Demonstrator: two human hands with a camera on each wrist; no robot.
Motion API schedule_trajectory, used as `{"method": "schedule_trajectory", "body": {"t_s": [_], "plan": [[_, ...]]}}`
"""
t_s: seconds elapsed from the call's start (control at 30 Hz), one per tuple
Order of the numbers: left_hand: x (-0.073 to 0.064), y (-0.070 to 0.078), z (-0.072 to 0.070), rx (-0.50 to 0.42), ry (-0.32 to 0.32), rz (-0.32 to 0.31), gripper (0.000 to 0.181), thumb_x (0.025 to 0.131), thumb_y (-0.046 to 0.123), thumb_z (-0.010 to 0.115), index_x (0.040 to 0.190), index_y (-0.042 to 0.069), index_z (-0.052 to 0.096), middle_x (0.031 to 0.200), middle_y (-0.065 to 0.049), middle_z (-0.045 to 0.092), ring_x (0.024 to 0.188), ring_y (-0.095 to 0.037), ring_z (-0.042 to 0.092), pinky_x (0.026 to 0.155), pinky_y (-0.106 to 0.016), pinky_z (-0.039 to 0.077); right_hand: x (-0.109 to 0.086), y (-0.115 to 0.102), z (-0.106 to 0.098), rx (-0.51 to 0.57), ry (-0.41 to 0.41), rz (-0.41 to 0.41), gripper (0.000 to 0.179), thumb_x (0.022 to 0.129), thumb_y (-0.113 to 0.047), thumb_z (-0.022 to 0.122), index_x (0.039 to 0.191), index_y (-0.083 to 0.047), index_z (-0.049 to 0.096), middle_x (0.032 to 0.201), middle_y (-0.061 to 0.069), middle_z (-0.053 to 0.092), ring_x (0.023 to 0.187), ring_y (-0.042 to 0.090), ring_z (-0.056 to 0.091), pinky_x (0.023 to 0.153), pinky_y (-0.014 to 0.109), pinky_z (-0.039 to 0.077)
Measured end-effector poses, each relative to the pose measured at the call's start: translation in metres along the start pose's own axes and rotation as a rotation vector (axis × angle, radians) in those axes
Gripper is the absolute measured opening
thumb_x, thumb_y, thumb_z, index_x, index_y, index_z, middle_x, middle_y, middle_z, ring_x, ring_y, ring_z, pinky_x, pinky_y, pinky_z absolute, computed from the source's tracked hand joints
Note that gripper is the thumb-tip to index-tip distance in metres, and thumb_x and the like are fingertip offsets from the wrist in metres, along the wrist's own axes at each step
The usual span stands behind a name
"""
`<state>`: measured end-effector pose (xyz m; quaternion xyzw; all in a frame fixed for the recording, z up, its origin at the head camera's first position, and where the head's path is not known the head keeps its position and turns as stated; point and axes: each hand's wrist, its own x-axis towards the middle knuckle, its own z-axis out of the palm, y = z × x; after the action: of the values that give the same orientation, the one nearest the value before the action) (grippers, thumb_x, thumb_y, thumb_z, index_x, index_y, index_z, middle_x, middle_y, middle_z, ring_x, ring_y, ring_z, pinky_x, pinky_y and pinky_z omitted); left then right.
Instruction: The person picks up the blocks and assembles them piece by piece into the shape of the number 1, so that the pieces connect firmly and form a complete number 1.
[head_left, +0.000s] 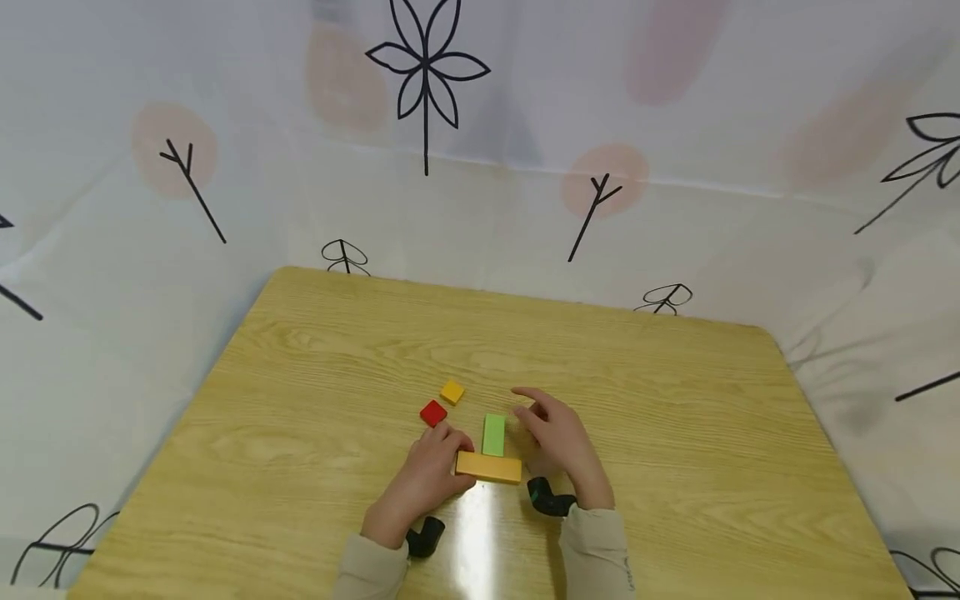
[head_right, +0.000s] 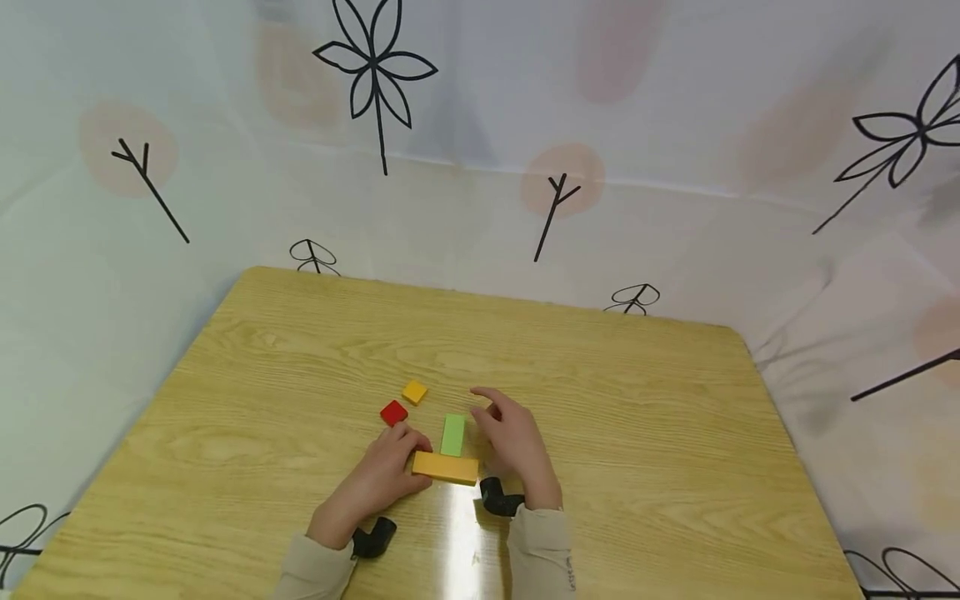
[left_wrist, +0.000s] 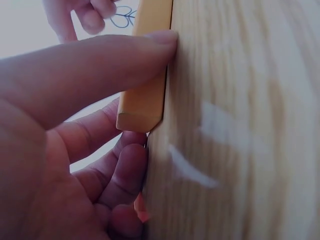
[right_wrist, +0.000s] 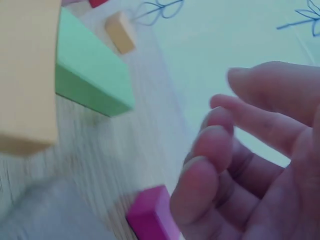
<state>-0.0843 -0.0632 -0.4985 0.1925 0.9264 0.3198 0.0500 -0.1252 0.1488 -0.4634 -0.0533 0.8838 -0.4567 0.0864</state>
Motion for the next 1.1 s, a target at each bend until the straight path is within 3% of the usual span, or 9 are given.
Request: {"method": "schedule_trajectory", "body": {"t_s": [0.23, 0.43, 0.63, 0.83, 1.1], "plan": [[0.000, 0.000, 0.001, 0.002, -0.003, -0.005, 0.032, 0.071, 0.028, 0.073, 0.095, 0.018, 0.055, 0.092, 0.005, 0.041, 0.089, -0.018, 0.040, 0.073, -0.034, 0.031, -0.008, 0.005, -0.015, 0.125, 0.045, 0.051, 0.037, 0.089, -0.029, 0.054, 0.124, -0.018, 0.052, 0.078, 0.016, 0.056, 0.057, 0.024, 0.050, 0.056, 0.033, 0.044], [0.000, 0.001, -0.002, 0.005, 0.002, -0.017, 0.031, 0.071, 0.027, 0.074, 0.094, 0.018, 0.055, 0.092, 0.004, 0.042, 0.089, -0.019, 0.040, 0.073, -0.036, 0.031, -0.013, 0.013, -0.024, 0.121, 0.057, 0.093, 0.041, 0.088, -0.037, 0.054, 0.124, -0.017, 0.051, 0.077, 0.016, 0.053, 0.058, 0.021, 0.050, 0.056, 0.033, 0.044], [0.000, 0.003, -0.002, 0.000, -0.032, -0.026, 0.032, 0.072, 0.029, 0.073, 0.095, 0.018, 0.054, 0.093, 0.005, 0.041, 0.090, -0.020, 0.040, 0.074, -0.036, 0.031, -0.018, 0.028, -0.035, 0.139, 0.071, 0.139, 0.041, 0.089, -0.039, 0.051, 0.123, -0.018, 0.050, 0.078, 0.013, 0.054, 0.059, 0.020, 0.049, 0.053, 0.032, 0.043], [0.002, 0.002, -0.002, -0.001, -0.019, -0.024, 0.032, 0.071, 0.029, 0.073, 0.094, 0.018, 0.054, 0.093, 0.005, 0.041, 0.090, -0.019, 0.040, 0.073, -0.036, 0.031, -0.017, 0.038, -0.045, 0.129, 0.059, 0.214, 0.045, 0.088, -0.046, 0.048, 0.120, -0.015, 0.052, 0.064, 0.008, 0.052, 0.050, 0.018, 0.045, 0.044, 0.028, 0.035], [0.000, 0.001, 0.000, -0.007, -0.040, -0.033, 0.031, 0.071, 0.030, 0.073, 0.094, 0.019, 0.054, 0.092, 0.006, 0.040, 0.088, -0.018, 0.039, 0.073, -0.035, 0.031, -0.022, 0.049, -0.045, 0.165, -0.005, 0.320, 0.042, 0.089, -0.041, 0.050, 0.116, -0.010, 0.054, 0.054, 0.006, 0.049, 0.043, 0.017, 0.045, 0.042, 0.028, 0.037]]}}
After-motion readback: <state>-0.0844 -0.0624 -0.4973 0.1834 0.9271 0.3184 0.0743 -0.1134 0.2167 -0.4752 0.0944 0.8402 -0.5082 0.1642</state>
